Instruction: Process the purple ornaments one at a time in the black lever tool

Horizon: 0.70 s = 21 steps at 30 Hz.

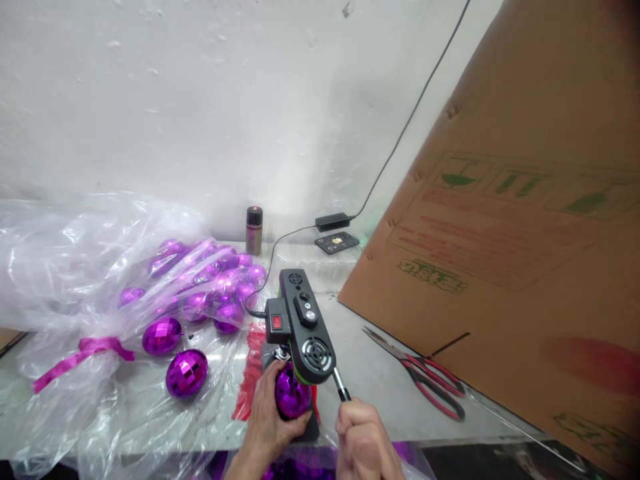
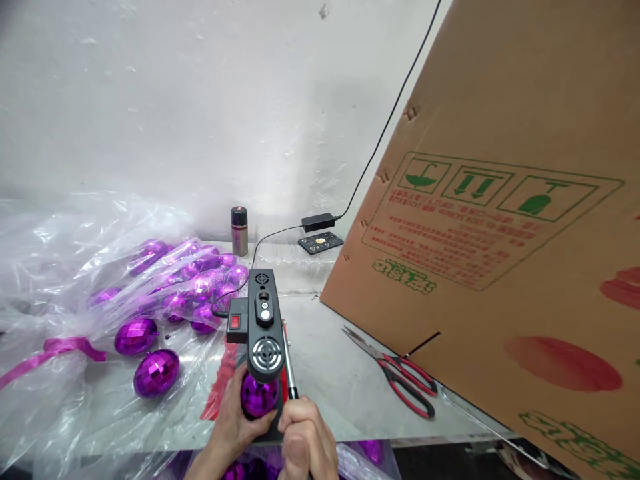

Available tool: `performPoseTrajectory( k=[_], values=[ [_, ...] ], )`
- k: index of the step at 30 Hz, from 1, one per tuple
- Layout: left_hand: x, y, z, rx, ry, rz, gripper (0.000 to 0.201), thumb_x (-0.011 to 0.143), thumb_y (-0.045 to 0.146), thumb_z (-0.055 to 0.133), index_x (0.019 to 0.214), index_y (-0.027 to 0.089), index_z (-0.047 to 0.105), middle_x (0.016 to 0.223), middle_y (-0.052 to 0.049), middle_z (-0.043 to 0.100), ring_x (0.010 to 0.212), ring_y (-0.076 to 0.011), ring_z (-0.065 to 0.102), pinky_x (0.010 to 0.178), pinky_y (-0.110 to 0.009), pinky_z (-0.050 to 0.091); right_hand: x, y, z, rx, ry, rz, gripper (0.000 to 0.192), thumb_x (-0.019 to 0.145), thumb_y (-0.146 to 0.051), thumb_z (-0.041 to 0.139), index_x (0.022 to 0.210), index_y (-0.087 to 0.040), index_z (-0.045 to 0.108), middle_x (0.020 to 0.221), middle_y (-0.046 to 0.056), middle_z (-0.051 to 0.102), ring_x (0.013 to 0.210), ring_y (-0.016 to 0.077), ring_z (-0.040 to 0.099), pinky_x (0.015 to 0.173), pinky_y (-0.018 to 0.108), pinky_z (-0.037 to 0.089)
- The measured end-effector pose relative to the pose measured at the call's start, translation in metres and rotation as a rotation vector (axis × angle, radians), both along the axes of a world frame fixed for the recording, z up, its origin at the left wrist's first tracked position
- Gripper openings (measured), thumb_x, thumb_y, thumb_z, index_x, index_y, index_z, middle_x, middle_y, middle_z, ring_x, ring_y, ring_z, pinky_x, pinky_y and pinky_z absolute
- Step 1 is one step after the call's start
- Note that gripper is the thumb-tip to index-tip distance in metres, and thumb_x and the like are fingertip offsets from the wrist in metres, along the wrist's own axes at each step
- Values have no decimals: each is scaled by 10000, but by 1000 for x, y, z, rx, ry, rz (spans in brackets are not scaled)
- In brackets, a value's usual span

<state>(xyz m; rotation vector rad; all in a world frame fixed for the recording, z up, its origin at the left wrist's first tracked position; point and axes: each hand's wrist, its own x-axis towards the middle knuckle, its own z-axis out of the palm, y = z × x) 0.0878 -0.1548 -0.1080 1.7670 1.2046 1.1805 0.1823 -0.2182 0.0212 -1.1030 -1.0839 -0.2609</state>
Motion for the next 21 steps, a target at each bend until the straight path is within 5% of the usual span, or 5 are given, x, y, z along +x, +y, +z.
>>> performPoseTrajectory(
  k=[5,9,13,17,21],
  values=[
    [-3,0,-5,-35,38,-50,802,666,316,880,1408,166,618,1389,-209,751,1286,-442,735,1100,-659,603,-9,-3,7,-49,19,-7,418,1118,-147,405,707,-217,430,703,-26,504,585,98,490,584,268,384],
    [-2,3,-5,-33,15,-42,811,672,305,867,1424,172,594,1396,-203,741,1311,-435,719,1129,-664,579,-1,-3,43,-99,79,69,397,1100,-120,461,714,-213,455,670,-33,482,527,81,443,516,279,314],
    [-7,-1,4,-56,-30,-56,805,694,318,868,1432,181,576,1422,-201,722,1349,-431,699,1159,-660,559,10,0,73,-119,39,220,373,1092,-79,480,740,-203,497,666,-39,457,606,81,512,555,242,377],
    [-43,-37,-6,17,-84,12,857,774,428,887,1509,203,510,1471,-212,696,1372,-418,694,1150,-615,584,13,-1,72,-117,23,237,382,1094,-69,476,737,-205,480,682,-41,467,668,85,541,610,239,417],
    [-85,-104,-45,157,5,-120,986,770,642,918,1565,232,505,1467,-202,718,1362,-412,710,1133,-533,620,13,-5,62,-127,7,248,367,1092,-82,479,748,-207,497,696,-33,505,678,96,552,614,253,421]
  ],
)
